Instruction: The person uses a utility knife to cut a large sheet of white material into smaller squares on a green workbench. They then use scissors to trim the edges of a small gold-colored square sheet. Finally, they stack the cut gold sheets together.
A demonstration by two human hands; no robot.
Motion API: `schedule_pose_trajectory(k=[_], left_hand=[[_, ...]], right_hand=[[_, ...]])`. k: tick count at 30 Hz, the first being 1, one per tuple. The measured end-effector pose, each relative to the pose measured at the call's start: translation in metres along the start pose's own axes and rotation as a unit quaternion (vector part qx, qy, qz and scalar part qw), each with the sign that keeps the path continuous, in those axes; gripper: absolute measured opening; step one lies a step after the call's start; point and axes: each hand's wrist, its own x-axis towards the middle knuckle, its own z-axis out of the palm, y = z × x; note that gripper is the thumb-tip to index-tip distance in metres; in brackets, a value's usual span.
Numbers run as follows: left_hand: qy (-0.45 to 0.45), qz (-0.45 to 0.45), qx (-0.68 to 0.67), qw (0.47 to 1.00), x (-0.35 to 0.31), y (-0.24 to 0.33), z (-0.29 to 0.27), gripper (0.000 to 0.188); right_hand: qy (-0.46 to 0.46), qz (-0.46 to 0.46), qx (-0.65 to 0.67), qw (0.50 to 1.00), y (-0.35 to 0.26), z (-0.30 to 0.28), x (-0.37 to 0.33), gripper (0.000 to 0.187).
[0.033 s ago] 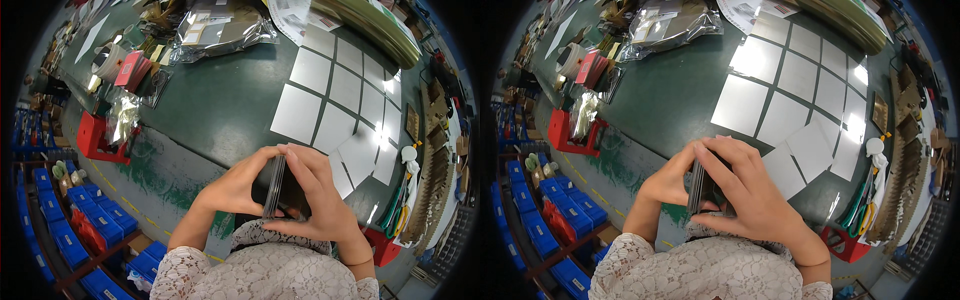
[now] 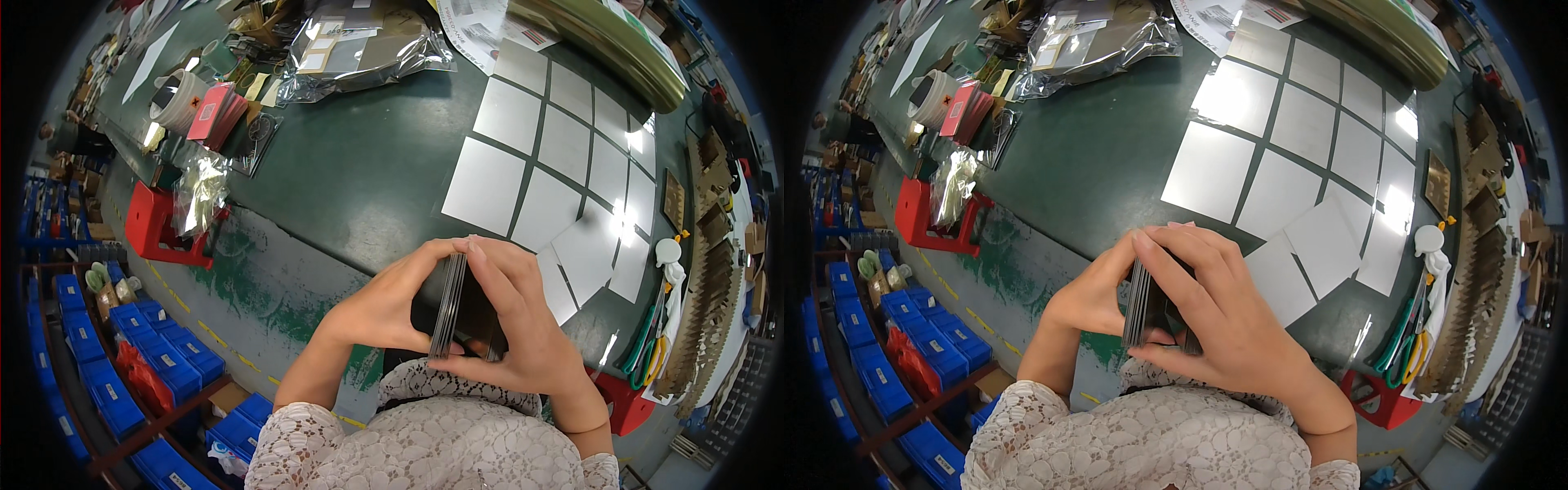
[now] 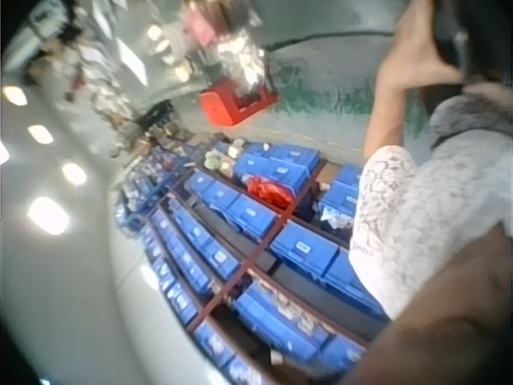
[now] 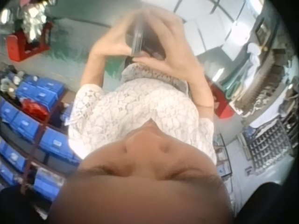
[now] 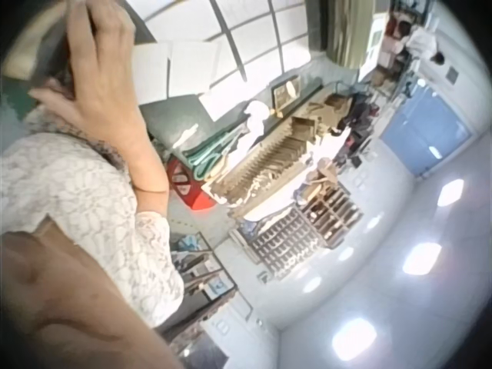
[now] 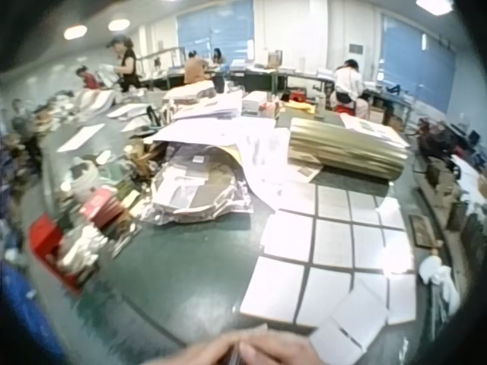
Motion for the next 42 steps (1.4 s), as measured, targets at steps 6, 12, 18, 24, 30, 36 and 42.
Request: schedule_pose_trajectory(k=[6,12,18,24,30,36,42], left_hand=[[-0.008,0.026,0.019,0.999,0.002,-0.002,-0.002,0.101],[-0.016,0.027,0.018,0.999,0.002,-0.001,-0.003,0.101],[-0.027,0.038,0.028,0.999,0.003,-0.001,-0.006,0.102],[-0.035,0.039,0.022,0.998,0.003,-0.001,-0.007,0.102],[-0.043,0.017,0.011,0.999,0.002,0.001,-0.009,0.102],[-0.052,0.013,0.023,0.998,0.002,0.002,-0.011,0.102],[-0.056,0.015,-0.017,0.998,0.003,0.003,-0.012,0.100]], right_hand=[[0.001,-0.006,-0.014,1.000,0.005,0.003,-0.002,0.108],[0.016,0.013,0.013,1.000,-0.002,0.002,0.001,0.085],[0.016,0.008,0.009,1.000,-0.001,0.002,0.000,0.086],[0.019,0.008,0.009,1.000,-0.001,0.002,0.000,0.087],[0.018,0.008,0.011,1.000,-0.001,0.002,0.000,0.087],[0.020,0.002,0.007,1.000,-0.001,0.002,0.000,0.088],[0.019,0.006,0.006,1.000,-0.001,0.001,-0.002,0.089]])
